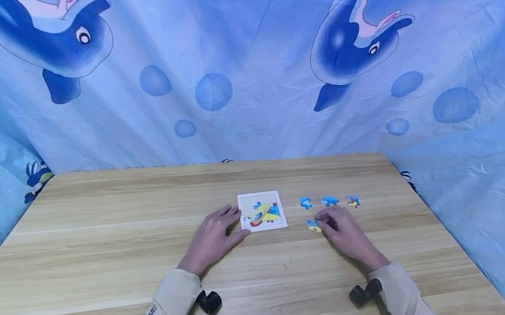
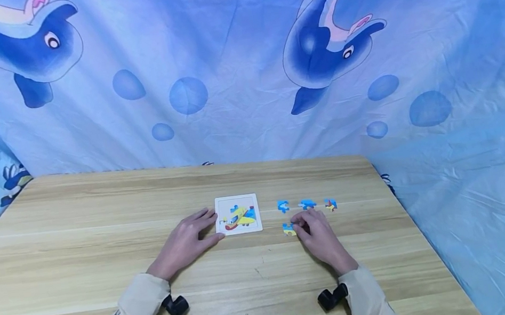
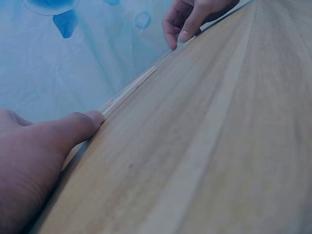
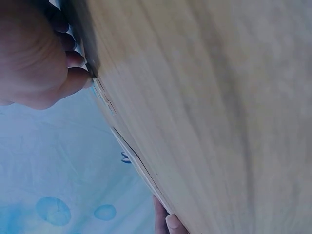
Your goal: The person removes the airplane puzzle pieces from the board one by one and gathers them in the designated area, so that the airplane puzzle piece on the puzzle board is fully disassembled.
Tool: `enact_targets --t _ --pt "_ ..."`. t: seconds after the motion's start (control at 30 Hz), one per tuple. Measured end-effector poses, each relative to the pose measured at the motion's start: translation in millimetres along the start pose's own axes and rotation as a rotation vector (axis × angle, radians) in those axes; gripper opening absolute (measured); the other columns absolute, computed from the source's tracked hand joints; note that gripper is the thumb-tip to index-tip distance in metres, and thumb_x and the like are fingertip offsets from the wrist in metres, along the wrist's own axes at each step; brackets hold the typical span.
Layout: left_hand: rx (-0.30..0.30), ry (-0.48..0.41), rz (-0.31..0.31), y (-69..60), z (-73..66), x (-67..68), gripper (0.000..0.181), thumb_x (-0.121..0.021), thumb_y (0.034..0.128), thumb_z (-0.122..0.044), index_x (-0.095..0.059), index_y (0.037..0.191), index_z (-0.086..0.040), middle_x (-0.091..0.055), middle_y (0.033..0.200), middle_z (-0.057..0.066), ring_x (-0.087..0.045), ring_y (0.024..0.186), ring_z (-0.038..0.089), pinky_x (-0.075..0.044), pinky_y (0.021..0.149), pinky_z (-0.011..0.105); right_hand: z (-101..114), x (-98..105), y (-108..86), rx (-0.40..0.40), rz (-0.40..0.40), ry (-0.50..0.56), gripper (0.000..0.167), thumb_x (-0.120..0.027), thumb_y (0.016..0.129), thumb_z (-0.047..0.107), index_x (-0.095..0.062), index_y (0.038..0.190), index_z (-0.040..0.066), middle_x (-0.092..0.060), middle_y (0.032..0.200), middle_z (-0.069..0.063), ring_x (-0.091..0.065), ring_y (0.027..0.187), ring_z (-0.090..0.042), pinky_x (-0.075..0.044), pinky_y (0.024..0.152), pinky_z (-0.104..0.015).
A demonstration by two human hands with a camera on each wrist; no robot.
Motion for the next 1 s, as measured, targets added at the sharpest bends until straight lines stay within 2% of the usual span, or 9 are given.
enact_targets --t 0.43,0.63,0.77,1.0 --pt "-0.004 0.001 0.003 0.4 0.5 0.2 0.058 -0.074 0.096 -0.044 -0.068 0.136 -0.002 -0.061 0.143 0.014 -0.049 0.14 0.033 -0.042 0.112 0.053 -1 1 3.6 -0.005 0.031 -0.004 0.014 -0.068 0.096 -0.003 -0.071 0.108 0.004 -0.059 0.095 -0.001 -0.052 0.094 -0.023 -0.044 0.082 -0.041" --pt "-0.012 0.001 0.003 0.4 -0.3 0.2 0.059 -0.074 0.096 -0.045 -0.068 0.136 -0.002 -0.06 0.144 0.014 -0.05 0.14 0.033 -0.043 0.112 0.053 1 2 5.7 0.014 0.013 0.012 0.012 -0.066 0.099 0.001 -0.072 0.109 0.004 -0.06 0.095 0.0 -0.053 0.092 -0.02 -0.047 0.08 -0.037" --pt "-0.015 0.002 0.001 0.6 -0.6 0.3 0.059 -0.074 0.0958 -0.045 -0.068 0.136 -0.002 -0.061 0.143 0.014 -0.05 0.14 0.033 -0.043 0.112 0.052 8 3 11.1 0.051 0.002 0.04 0.013 -0.068 0.098 0.001 -0.071 0.11 0.003 -0.059 0.092 0.001 -0.053 0.089 -0.018 -0.049 0.075 -0.031" --pt "-0.013 -0.002 0.002 0.3 -0.5 0.1 0.058 -0.074 0.0959 -0.044 -0.068 0.136 -0.002 -0.06 0.143 0.015 -0.05 0.14 0.034 -0.043 0.112 0.053 28 -6 26.0 0.05 0.055 0.101 0.014 -0.068 0.1 0.006 -0.071 0.113 0.001 -0.059 0.095 0.0 -0.054 0.087 -0.018 -0.051 0.073 -0.03"
Point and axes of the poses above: each hand's wrist, its own y-axis towards the middle knuckle, its own x-axis out of the back of the hand, z = x × y, the point moved 3 cm from there along y, towards the middle knuckle
